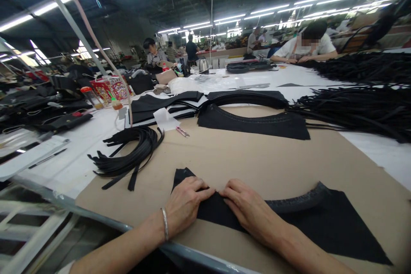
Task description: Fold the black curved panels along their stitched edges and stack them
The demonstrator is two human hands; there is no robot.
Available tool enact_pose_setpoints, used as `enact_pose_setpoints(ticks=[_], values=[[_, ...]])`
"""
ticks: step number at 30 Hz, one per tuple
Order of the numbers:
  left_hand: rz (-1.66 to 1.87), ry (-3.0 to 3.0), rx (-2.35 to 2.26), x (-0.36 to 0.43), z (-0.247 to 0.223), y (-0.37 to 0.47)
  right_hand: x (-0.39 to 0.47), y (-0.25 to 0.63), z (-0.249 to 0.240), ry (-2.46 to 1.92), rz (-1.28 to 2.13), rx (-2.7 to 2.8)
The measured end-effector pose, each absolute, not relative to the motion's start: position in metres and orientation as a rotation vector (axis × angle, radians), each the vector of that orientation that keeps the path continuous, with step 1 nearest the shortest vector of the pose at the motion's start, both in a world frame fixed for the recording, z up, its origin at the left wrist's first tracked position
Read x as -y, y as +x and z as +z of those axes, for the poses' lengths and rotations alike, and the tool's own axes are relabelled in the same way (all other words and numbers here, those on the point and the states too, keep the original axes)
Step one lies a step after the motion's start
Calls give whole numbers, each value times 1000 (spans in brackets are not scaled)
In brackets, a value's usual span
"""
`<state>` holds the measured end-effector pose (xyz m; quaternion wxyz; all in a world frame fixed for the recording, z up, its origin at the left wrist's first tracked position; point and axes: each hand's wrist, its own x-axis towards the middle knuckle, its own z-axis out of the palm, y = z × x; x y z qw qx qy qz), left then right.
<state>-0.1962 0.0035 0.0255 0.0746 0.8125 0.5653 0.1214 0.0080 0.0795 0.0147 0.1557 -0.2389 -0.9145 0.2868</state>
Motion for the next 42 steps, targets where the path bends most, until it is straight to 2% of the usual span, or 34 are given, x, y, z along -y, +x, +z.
enact_pose_setpoints(ticks=[15,23,31,42], values=[[291,2514,-1738,1,32,-186,-86,39,21,-629,833,2657],[557,2304,-1741,-12,35,-166,-89,44,23,-644,785,2682],[423,2344,-1635,-13,32,-146,-94,44,32,-670,669,2783],[487,2410,-1608,0,24,-149,-102,63,39,-605,739,2816]])
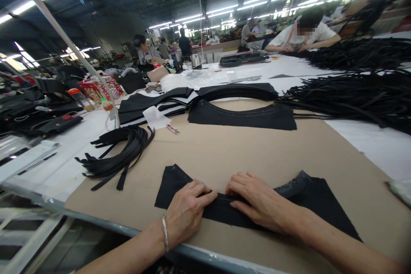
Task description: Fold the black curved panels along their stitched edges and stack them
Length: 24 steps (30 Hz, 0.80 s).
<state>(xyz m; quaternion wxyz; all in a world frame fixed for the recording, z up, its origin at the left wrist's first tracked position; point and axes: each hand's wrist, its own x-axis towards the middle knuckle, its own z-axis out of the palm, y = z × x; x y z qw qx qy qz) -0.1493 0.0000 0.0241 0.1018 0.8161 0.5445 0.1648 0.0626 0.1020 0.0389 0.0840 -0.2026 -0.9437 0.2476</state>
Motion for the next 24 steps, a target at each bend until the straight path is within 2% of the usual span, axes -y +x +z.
enact_pose_setpoints(ticks=[17,24], values=[[490,2415,-1662,2,24,-141,-98,77,35,-480,638,2827],[348,2393,-1658,-2,30,-131,-96,76,36,-481,569,2851]])
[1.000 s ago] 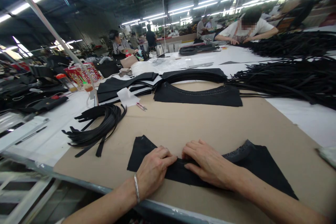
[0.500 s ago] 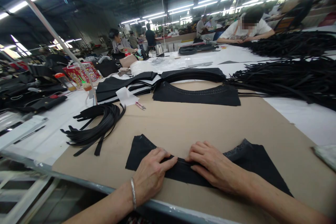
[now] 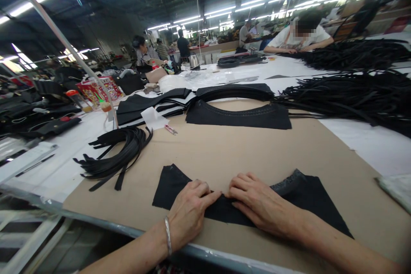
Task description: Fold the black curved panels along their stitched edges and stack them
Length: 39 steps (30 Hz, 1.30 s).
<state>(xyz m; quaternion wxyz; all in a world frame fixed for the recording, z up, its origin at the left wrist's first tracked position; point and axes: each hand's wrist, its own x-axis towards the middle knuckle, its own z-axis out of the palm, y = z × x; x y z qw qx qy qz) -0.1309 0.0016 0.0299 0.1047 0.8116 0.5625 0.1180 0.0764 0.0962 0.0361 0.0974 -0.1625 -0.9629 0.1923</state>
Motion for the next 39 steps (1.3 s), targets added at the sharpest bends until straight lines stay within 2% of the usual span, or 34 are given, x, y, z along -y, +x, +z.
enact_pose_setpoints(ticks=[12,25,33,39], values=[[541,2190,-1761,-11,37,-119,-111,77,49,-663,659,2927],[476,2041,-1668,-33,38,-92,-120,81,43,-715,811,2921],[471,2207,-1651,-22,32,-86,-115,95,34,-593,876,2791],[433,2412,-1708,-6,15,-84,-111,103,32,-472,774,2810]])
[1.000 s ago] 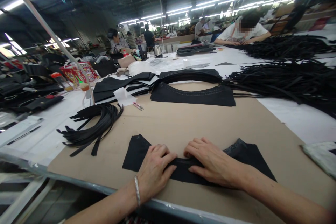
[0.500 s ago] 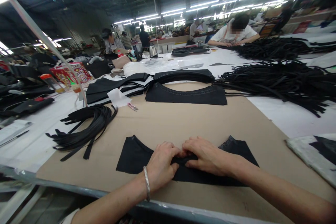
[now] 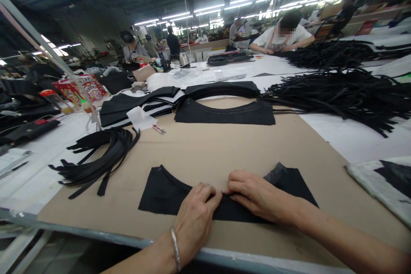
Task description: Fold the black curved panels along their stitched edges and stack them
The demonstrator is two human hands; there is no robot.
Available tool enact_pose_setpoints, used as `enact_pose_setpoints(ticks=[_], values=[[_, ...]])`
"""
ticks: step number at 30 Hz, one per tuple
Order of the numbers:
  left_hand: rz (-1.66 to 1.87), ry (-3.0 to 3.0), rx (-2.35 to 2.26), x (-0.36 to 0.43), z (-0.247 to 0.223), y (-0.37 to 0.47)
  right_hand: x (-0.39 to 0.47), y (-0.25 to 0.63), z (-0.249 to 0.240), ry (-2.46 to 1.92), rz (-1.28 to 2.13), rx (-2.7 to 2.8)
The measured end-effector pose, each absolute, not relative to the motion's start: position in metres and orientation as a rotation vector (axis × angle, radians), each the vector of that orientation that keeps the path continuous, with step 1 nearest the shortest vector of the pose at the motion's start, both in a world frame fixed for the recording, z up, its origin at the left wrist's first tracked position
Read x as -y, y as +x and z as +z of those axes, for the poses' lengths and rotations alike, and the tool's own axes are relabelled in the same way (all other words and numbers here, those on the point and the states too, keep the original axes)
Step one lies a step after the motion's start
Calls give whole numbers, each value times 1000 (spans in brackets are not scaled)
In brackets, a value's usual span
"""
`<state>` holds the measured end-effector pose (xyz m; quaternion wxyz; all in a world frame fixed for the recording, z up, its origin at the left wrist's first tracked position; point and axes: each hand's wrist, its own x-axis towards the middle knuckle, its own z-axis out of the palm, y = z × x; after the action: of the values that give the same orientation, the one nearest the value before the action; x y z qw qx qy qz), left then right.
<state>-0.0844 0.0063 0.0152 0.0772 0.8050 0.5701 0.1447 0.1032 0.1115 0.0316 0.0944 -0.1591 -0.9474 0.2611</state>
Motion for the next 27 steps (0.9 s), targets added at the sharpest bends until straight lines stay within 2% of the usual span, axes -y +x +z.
enact_pose_setpoints(ticks=[8,15,21,27], values=[[358,2603,-1669,4,5,-89,-107,107,32,-393,624,2841],[351,2575,-1558,5,20,-110,-94,101,30,-472,594,2854],[432,2440,-1588,5,36,-134,-88,93,32,-594,702,2818],[610,2244,-1722,-2,34,-103,-91,90,35,-606,704,2808]])
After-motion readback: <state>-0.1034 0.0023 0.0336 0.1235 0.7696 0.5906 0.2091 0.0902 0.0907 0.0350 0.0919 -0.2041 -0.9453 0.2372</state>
